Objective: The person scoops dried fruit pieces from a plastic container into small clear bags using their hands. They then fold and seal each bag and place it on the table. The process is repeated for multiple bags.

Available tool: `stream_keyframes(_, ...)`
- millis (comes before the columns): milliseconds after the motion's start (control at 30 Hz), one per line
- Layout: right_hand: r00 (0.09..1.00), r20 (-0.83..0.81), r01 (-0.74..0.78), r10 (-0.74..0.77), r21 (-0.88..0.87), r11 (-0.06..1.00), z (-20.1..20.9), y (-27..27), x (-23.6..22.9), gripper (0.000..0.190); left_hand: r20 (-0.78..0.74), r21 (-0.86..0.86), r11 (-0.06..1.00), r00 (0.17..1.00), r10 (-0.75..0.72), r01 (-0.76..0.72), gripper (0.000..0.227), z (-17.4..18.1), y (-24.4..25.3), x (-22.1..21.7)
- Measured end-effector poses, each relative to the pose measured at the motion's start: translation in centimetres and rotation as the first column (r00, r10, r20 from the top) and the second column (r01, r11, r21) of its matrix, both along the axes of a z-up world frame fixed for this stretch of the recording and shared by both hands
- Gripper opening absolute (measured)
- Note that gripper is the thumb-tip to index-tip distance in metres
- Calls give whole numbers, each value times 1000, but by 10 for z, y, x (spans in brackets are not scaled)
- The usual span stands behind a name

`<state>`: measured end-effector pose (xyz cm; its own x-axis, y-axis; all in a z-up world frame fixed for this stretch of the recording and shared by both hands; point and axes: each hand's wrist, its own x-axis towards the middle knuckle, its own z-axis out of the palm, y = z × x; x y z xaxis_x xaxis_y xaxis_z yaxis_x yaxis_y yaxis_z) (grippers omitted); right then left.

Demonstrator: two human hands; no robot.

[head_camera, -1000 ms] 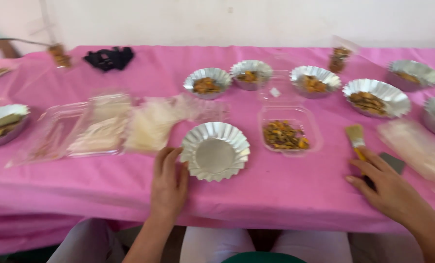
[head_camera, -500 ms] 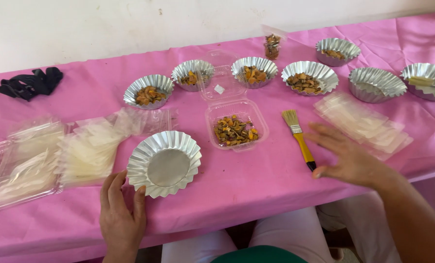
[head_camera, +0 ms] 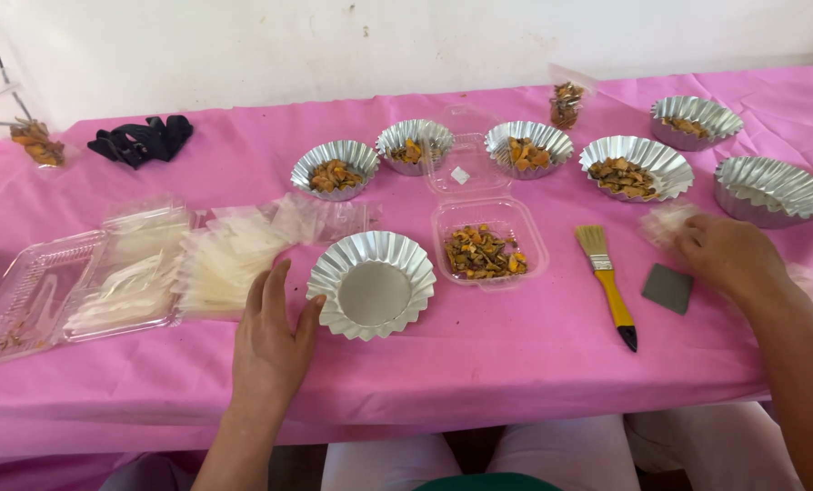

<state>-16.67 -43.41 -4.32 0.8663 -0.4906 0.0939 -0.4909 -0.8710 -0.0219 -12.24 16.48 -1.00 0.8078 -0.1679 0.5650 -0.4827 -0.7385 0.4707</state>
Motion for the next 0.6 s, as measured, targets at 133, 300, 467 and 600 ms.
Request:
stream_keyframes(133,987,119,92,-106,118,989,20,20,-18,46,59,68,989,989,-136,132,65,22,-9,-8)
stream_keyframes(300,971,227,32,-74,182,983,18,5,-25,49,26,407,870,948,-316,279,75,-17,-19,-5)
stream_keyframes(467,891,454,45,13,-118,992,-25,-47,-22,34,322,627,774,933,-159,-84,17,-36,-15,23)
stream_keyframes(600,587,773,-288,240,-78,954,-25,-35,-35,23,355,623,755,934,-39,-205,19,-45,-8,45)
